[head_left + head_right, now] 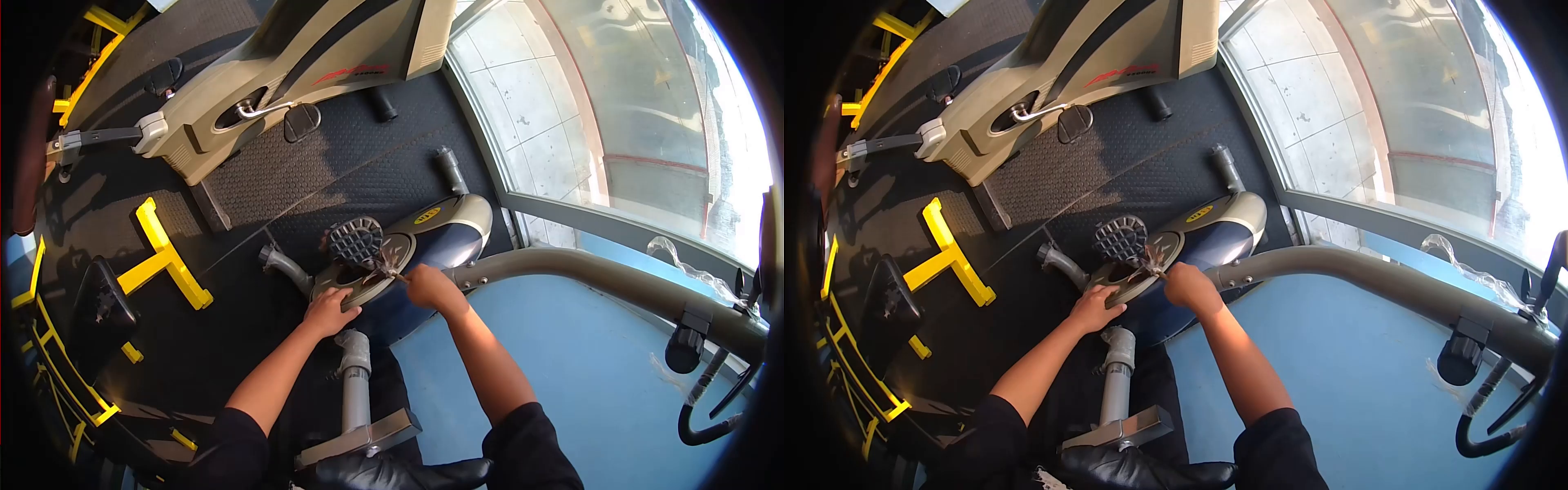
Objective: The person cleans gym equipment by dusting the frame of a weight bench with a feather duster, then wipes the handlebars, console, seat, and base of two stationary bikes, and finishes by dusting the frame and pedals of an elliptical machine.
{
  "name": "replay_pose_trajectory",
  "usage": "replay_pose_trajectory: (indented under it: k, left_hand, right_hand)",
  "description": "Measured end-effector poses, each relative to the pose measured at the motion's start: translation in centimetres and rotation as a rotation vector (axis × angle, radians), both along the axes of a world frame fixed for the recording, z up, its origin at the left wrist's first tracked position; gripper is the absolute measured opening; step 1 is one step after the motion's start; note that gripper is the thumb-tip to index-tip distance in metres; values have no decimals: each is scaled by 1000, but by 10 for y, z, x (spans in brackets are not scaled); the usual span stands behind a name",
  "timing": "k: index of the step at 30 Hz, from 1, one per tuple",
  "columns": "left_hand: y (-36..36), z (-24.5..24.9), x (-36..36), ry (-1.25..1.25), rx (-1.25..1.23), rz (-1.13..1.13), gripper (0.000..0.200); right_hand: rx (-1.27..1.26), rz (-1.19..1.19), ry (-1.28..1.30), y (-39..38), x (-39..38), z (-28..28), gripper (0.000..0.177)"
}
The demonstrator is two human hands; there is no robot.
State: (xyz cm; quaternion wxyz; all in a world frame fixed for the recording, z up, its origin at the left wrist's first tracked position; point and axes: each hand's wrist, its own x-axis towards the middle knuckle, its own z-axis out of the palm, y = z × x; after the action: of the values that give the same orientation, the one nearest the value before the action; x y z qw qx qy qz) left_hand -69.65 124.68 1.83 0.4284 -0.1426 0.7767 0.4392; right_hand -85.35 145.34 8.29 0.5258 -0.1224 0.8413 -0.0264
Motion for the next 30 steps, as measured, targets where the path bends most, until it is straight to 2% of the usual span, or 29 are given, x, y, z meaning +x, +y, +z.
replay_pose_trajectory:
  k: [2, 5, 6, 9, 11, 12, 14, 17, 19, 21, 24, 27, 30]
  left_hand:
    - [9, -2, -13, 9, 37, 6, 79]
    - [24, -8, -20, 62, -17, -99, 81]
    - [24, -14, -21, 51, 32, -111, 81]
    - [26, -13, -21, 40, 36, -98, 80]
    - [24, -14, -23, 22, 46, -102, 79]
    - [24, -15, -24, 1, 60, -107, 79]
    - [25, -17, -25, -21, 67, -104, 79]
    - [26, -16, -26, -56, 64, -93, 79]
    - [26, -18, -23, -76, 66, -86, 79]
    - [28, -22, -22, -93, 73, -84, 80]
    - [30, -23, -18, -82, 62, -77, 80]
    - [27, -16, -21, -94, 64, -70, 78]
    - [25, -12, -26, -100, 58, -99, 77]
  right_hand:
    - [90, -109, 27, -9, 2, -20, 23]
    - [234, -101, 147, -14, -32, -13, 23]
    - [236, -101, 144, -11, -42, -20, 23]
    - [317, -3, 192, -7, -61, -30, 25]
    - [120, 237, 74, -6, -65, -23, 27]
    - [134, 189, 60, -5, -70, -19, 30]
    - [223, 247, 9, 18, -93, -33, 32]
    - [440, 66, 291, 55, -123, -45, 25]
    - [614, 0, 395, 60, -139, -39, 25]
    - [679, -8, 425, 81, -153, -42, 25]
    - [669, -57, 485, 100, -163, -35, 26]
    - [569, 45, 522, 103, -151, -30, 25]
    - [318, 213, 268, 75, -113, -10, 26]
